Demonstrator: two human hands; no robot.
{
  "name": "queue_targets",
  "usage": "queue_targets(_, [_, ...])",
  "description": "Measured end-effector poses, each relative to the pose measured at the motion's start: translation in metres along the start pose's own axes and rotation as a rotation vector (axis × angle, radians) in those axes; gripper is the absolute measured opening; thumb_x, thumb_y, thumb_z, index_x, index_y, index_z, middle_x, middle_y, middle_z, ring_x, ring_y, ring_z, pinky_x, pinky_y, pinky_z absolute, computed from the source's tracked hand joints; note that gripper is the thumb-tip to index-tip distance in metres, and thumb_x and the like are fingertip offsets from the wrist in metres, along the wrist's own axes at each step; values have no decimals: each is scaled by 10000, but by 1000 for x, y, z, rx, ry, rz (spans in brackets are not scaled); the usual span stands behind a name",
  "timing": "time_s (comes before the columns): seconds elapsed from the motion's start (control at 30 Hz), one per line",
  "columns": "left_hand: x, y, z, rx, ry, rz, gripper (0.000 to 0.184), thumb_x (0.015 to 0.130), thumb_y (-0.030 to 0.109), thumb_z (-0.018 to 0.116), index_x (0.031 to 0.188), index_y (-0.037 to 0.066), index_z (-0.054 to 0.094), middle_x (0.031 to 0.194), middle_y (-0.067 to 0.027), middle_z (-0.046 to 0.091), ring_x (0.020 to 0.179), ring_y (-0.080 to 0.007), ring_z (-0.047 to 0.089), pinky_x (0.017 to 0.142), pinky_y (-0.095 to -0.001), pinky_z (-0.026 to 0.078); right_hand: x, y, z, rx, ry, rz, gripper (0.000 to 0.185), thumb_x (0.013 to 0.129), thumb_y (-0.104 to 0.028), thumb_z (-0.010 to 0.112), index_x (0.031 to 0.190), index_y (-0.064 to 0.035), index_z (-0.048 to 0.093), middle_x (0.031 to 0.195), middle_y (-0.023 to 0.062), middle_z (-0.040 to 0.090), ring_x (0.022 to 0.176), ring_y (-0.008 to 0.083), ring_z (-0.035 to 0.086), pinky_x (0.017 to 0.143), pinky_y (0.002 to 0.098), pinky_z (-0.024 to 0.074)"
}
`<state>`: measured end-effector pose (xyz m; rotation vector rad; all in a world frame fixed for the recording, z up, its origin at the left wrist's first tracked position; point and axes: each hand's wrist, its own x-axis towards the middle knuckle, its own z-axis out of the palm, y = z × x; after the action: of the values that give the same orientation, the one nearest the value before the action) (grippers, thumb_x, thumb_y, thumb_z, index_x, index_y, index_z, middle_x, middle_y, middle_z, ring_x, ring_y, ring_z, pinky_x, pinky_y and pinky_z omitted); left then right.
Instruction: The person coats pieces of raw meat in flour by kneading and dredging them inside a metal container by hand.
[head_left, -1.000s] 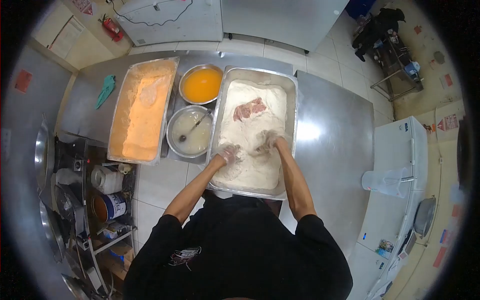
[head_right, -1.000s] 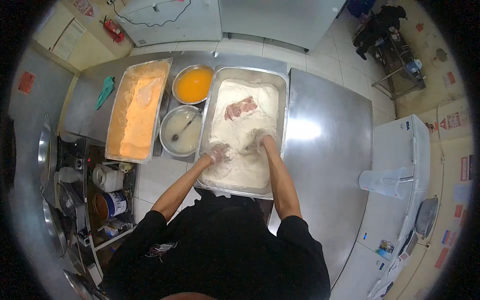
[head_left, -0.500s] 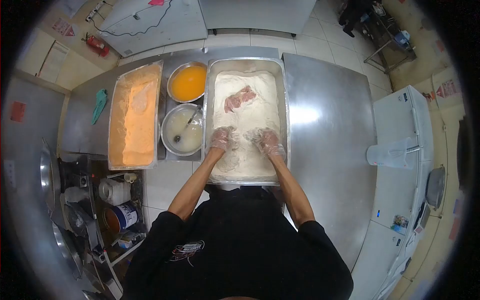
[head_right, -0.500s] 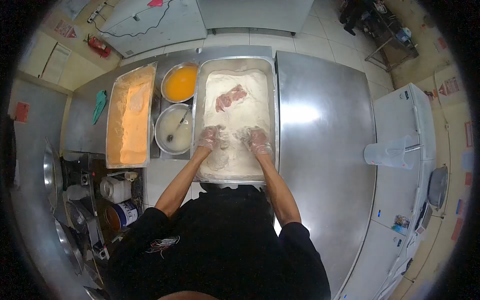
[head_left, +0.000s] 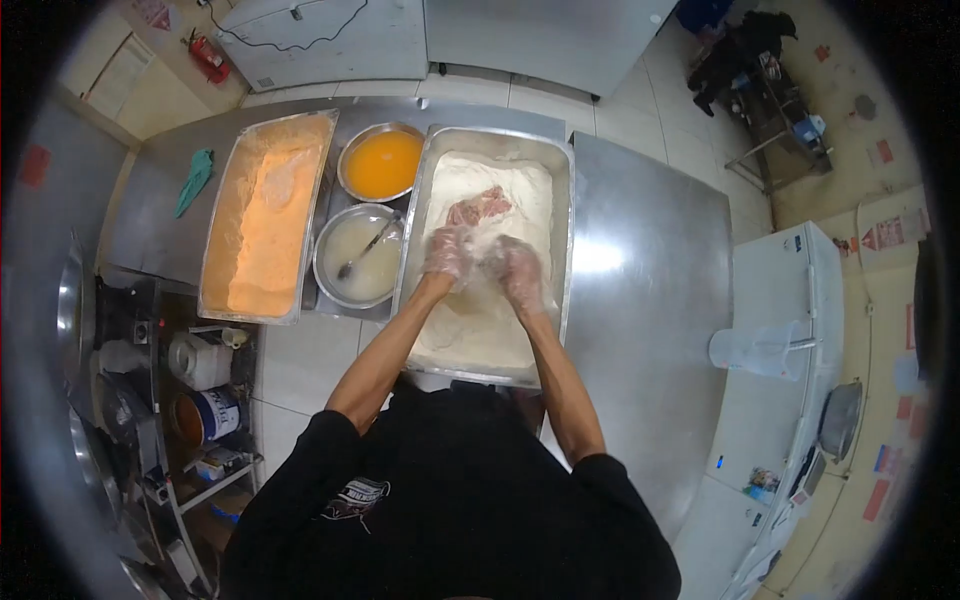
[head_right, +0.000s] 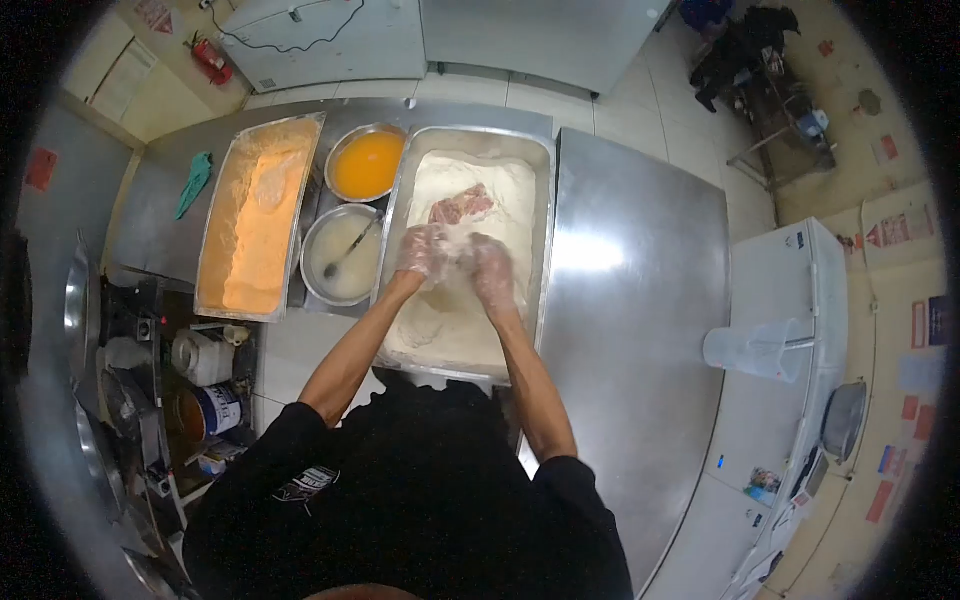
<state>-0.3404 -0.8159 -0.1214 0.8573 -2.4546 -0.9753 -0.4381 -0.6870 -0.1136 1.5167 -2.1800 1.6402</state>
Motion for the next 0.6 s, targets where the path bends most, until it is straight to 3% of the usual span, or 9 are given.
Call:
queue_targets(0.03, [1,9,-13,-57,98,-53,92,626,101,553,701,51,571,719,-166,566,684,-277,553,586,-382,430,12,-8,-12,-355,-204,55,266,824,-250,425,807,-11,540,739,187,551,674,334,522,610,386,424])
queue_targets(0.17, [-1,-19,17,-267,211,284,59,625,73,542,658,24,543,627,-145,551,509,-268,501,496,-370,407,4,-3,16,-206,-149,-95,204,787,-216,481,733,-24,523,700,152,556,586,282,523,500,361,414])
queue_targets(0.27, [9,-18,-6,-40,140,4,76,629,80,548,662,12,541,619,-144,540,512,-259,504,488,-357,411,25,-15,-3,-373,-282,173,228,777,-252,509,744,-29,542,681,142,543,560,250,504,502,341,413])
queue_targets(0.33, [-2,-6,-14,-204,160,129,128,627,114,577,708,15,567,617,-135,548,534,-259,535,482,-349,421,3,5,13,-416,-233,27,246,768,-277,527,718,-37,544,628,114,525,534,223,486,499,326,418])
queue_targets(0.37, [-6,7,-30,-204,140,173,166,628,136,592,742,18,570,628,-132,553,564,-262,546,499,-352,428,9,-5,17,-268,-112,16,247,766,-279,530,700,-42,536,596,102,514,512,223,479,484,327,405])
queue_targets(0.43, [-8,-14,-25,-170,267,198,283,631,198,625,852,34,558,715,-132,574,657,-274,556,563,-362,444,28,-40,16,929,140,492,215,751,-242,558,659,-53,511,519,78,475,467,224,453,460,335,366])
queue_targets(0.47, [-6,-9,-47,-169,285,188,283,631,198,625,852,34,558,715,-132,574,657,-274,556,563,-362,444,41,-53,20,932,119,488,215,751,-242,558,659,-53,511,519,78,475,467,224,453,460,335,366])
queue_targets(0.53, [-10,-5,-82,-153,192,263,334,635,219,633,908,50,545,789,-130,572,738,-276,549,634,-374,442,51,-70,29,-399,-180,113,165,702,-176,601,726,-28,531,691,158,543,616,321,521,543,375,412])
queue_targets(0.6, [-8,-31,-100,-72,164,235,353,642,233,634,934,58,542,818,-115,570,764,-259,546,678,-374,439,63,-93,48,-408,-131,-25,145,664,-128,638,685,-37,527,632,144,534,591,300,521,545,357,412])
